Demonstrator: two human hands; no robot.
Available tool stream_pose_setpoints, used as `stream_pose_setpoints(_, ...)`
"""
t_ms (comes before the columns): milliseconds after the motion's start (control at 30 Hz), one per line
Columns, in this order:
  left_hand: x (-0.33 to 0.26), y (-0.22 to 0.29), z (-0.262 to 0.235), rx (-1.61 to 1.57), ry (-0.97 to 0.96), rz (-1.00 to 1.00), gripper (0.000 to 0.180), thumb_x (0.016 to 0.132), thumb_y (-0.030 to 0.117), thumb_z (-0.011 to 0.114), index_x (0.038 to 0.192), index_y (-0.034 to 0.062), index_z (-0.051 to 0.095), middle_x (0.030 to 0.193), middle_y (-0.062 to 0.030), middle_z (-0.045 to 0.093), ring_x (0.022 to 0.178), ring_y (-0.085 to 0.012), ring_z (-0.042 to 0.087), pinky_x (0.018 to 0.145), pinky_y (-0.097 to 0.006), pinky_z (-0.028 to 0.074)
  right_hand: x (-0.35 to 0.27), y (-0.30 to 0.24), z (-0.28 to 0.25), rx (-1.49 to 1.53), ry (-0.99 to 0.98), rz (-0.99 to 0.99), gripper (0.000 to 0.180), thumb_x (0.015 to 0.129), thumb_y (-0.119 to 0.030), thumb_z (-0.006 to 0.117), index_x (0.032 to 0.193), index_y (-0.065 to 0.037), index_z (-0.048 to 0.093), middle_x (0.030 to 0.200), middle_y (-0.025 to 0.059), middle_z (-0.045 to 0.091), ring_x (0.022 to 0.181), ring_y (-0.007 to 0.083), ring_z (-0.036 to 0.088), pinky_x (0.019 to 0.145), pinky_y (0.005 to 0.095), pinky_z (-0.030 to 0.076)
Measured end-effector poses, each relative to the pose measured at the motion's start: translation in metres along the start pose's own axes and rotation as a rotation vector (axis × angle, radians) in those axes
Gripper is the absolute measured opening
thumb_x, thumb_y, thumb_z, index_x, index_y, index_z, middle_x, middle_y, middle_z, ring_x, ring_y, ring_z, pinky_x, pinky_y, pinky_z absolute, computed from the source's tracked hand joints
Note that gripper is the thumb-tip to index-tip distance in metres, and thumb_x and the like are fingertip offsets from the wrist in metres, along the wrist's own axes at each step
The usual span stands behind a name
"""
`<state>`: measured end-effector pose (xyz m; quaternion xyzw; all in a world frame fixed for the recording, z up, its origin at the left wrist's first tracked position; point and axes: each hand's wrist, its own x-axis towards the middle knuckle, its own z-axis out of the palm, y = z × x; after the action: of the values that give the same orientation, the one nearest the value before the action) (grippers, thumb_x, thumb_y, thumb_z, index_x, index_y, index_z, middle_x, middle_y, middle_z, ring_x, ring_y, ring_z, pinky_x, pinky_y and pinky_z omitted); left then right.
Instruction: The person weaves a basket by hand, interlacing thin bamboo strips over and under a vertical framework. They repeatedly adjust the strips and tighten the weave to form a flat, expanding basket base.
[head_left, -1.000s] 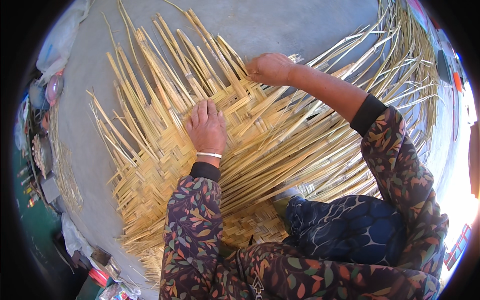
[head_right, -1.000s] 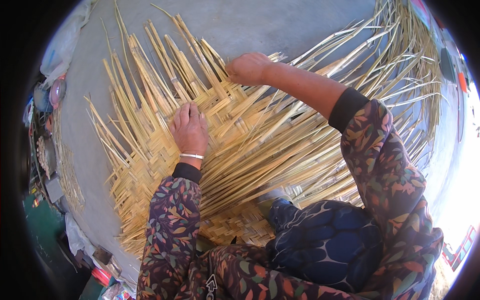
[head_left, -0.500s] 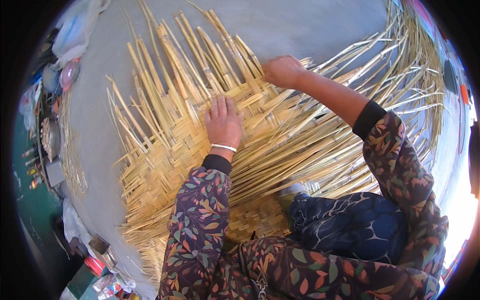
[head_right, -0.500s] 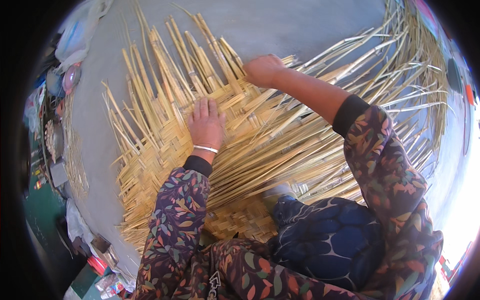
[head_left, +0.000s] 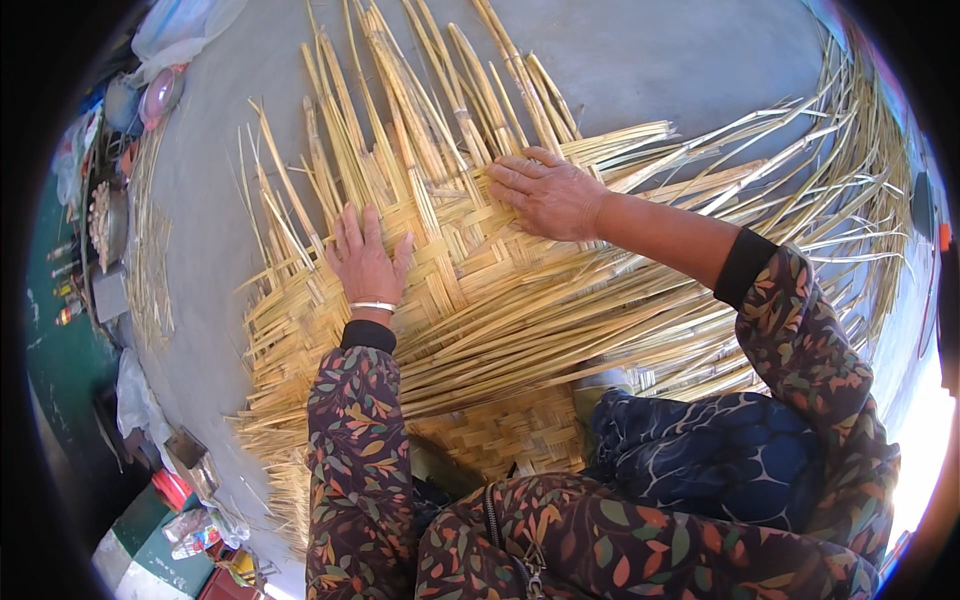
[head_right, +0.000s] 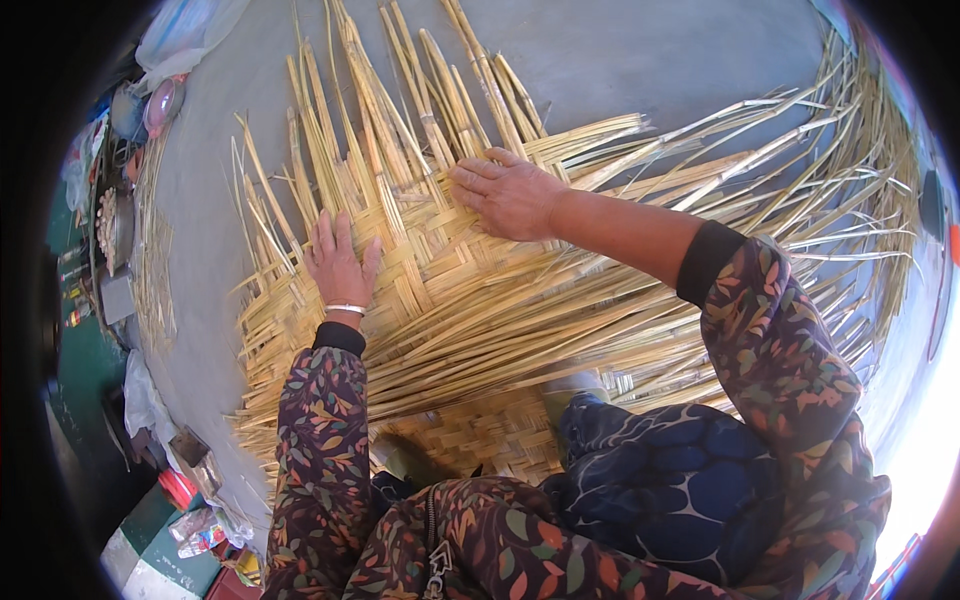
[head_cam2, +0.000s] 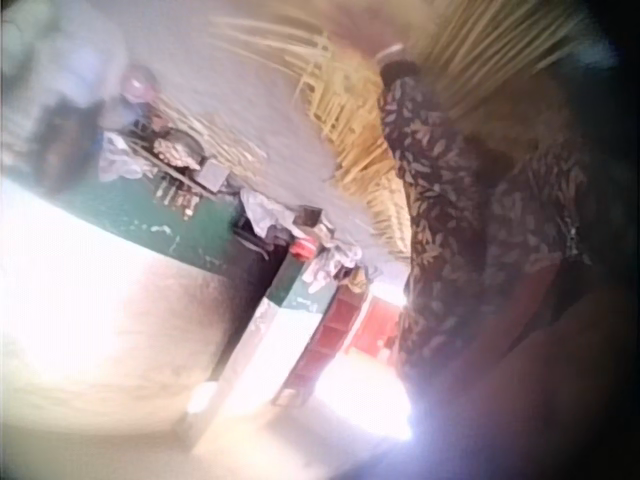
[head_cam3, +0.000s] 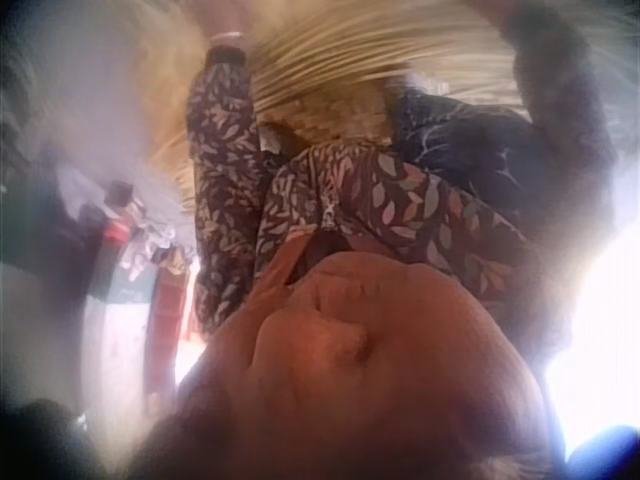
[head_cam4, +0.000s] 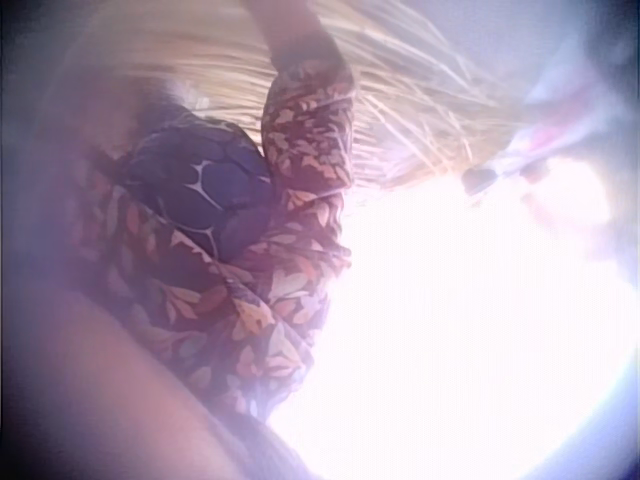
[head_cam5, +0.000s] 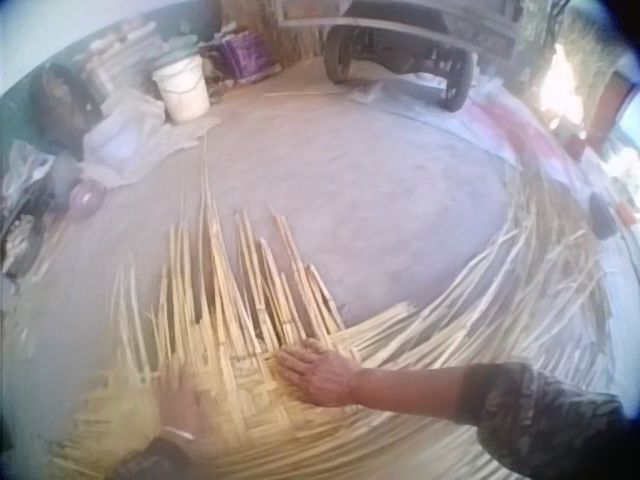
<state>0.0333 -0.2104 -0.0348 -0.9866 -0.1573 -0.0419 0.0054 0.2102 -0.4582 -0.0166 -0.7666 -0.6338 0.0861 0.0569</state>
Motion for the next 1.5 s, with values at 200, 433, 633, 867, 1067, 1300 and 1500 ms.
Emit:
stream_pose_setpoints(200, -0.004, 0.000, -0.009, 0.012, -0.060, 0.002, 0.066, 0.083, 0.051, 0.055, 0.134, 0.0098, 0.041, 0.142, -0.0187, 0.032, 0.130, -0.0339, 0.030, 0.102, -0.052, 0.023, 0.000, -0.004, 0.000, -0.045, -0.035, 0.024, 0.055, 0.091, -0.042, 0.044, 0.134, -0.007, 0.042, 0.144, 0.0084, 0.033, 0.135, 0.0212, 0.026, 0.111, 0.0394, 0.015)
stream_pose_setpoints(433, -0.007, 0.014, -0.017, 0.136, -0.167, -0.055, 0.070, 0.084, 0.052, 0.052, 0.138, 0.0105, 0.034, 0.144, -0.0194, 0.028, 0.132, -0.0345, 0.028, 0.100, -0.060, 0.022, -0.007, -0.006, 0.003, 0.009, 0.088, 0.012, 0.055, 0.088, -0.039, 0.051, 0.131, -0.005, 0.044, 0.141, 0.0110, 0.036, 0.133, 0.0223, 0.029, 0.110, 0.0393, 0.018)
stream_pose_setpoints(633, -0.014, 0.009, -0.005, 0.133, -0.188, -0.078, 0.072, 0.086, 0.056, 0.046, 0.140, 0.0105, 0.032, 0.146, -0.0192, 0.025, 0.135, -0.0356, 0.022, 0.103, -0.061, 0.016, -0.026, -0.002, -0.029, 0.233, 0.189, 0.196, 0.041, 0.088, -0.034, 0.054, 0.121, -0.008, 0.053, 0.130, 0.0112, 0.048, 0.125, 0.0262, 0.040, 0.104, 0.0408, 0.029)
stream_pose_setpoints(867, -0.026, 0.078, -0.024, -0.125, 0.059, -0.045, 0.058, 0.086, 0.041, 0.053, 0.132, 0.0084, 0.042, 0.141, -0.0188, 0.032, 0.131, -0.0365, 0.027, 0.102, -0.057, 0.022, -0.121, 0.019, -0.040, 0.934, 0.700, 1.216, 0.024, 0.088, -0.022, 0.057, 0.103, -0.003, 0.061, 0.081, 0.0068, 0.062, 0.075, 0.0120, 0.059, 0.072, 0.0274, 0.048)
stream_pose_setpoints(1067, 0.012, 0.200, -0.062, -0.453, -0.189, 0.282, 0.060, 0.077, 0.042, 0.066, 0.118, 0.0027, 0.049, 0.108, -0.0141, 0.058, 0.102, -0.0288, 0.055, 0.082, -0.043, 0.045, -0.140, 0.027, -0.036, 1.341, 0.729, 1.430, 0.031, 0.089, -0.018, 0.055, 0.109, 0.005, 0.052, 0.094, 0.0120, 0.060, 0.079, 0.0204, 0.064, 0.067, 0.0283, 0.053)
stream_pose_setpoints(1300, 0.029, 0.239, -0.042, -0.266, -0.332, 0.264, 0.046, 0.076, 0.028, 0.066, 0.113, 0.0047, 0.051, 0.095, -0.0124, 0.061, 0.083, -0.0281, 0.061, 0.067, -0.041, 0.048, -0.144, 0.040, -0.032, 1.448, 0.778, 1.476, 0.030, 0.089, -0.022, 0.056, 0.102, 0.005, 0.053, 0.086, 0.0132, 0.061, 0.073, 0.0199, 0.063, 0.065, 0.0300, 0.054)
stream_pose_setpoints(1500, 0.032, 0.226, -0.045, -0.424, -0.260, 0.305, 0.029, 0.080, 0.015, 0.053, 0.108, 0.0075, 0.056, 0.091, -0.0159, 0.062, 0.081, -0.0350, 0.060, 0.065, -0.046, 0.048, -0.147, 0.040, -0.033, 1.641, 0.784, 1.490, 0.043, 0.090, -0.032, 0.059, 0.111, 0.005, 0.049, 0.091, 0.0145, 0.060, 0.083, 0.0227, 0.062, 0.073, 0.0335, 0.054)
